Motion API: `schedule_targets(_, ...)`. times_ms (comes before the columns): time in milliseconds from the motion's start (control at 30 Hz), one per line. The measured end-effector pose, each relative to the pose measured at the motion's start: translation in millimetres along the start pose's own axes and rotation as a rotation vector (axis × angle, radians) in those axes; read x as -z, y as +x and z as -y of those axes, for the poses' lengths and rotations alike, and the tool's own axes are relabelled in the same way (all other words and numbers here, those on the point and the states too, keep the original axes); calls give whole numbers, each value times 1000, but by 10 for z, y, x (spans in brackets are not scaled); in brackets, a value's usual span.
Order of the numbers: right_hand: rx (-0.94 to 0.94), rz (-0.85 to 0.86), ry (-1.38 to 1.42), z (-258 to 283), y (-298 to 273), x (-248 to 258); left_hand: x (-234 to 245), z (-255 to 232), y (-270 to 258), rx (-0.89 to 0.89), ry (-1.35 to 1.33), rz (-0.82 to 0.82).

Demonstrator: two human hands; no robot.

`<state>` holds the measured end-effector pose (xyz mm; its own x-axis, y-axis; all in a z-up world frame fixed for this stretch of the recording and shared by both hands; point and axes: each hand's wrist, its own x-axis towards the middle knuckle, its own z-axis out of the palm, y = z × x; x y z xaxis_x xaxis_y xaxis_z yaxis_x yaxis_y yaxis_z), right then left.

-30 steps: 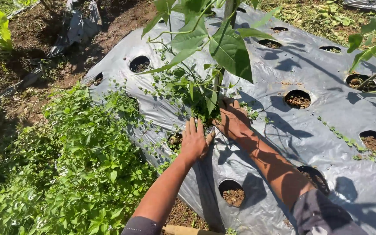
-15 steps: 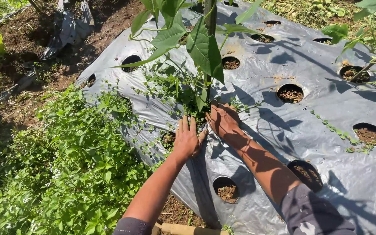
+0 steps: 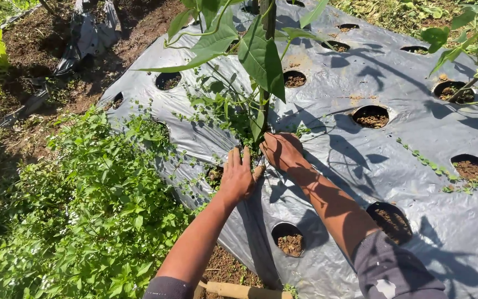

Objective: The person weeds a garden bed covered with black plastic mulch. They use a hand hoe to loosen the soil and pull out weeds by hand, clearing the area around the planted seedlings.

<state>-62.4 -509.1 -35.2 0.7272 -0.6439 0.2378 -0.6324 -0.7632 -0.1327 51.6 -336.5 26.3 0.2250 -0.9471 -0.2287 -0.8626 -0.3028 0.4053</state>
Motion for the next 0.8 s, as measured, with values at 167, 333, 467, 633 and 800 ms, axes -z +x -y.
schedule_targets(167, 3, 54, 88, -106, -2, -83, 319, -187, -244, -25, 15, -3)
schedule_targets(333, -36, 67, 294, -134, -76, -177, 285, -159, -212, -20, 19, 23)
schedule_targets(467, -61, 113, 494, 220, -134, 752, 215, -110, -191, -14, 21, 13)
schedule_targets(633, -75, -186, 877, 59, -233, 330, 126, -35, -171, -38, 68, -21)
schedule_targets(800, -174, -134, 522, -135, -118, -200, 92, -19, -273, -90, 95, -117)
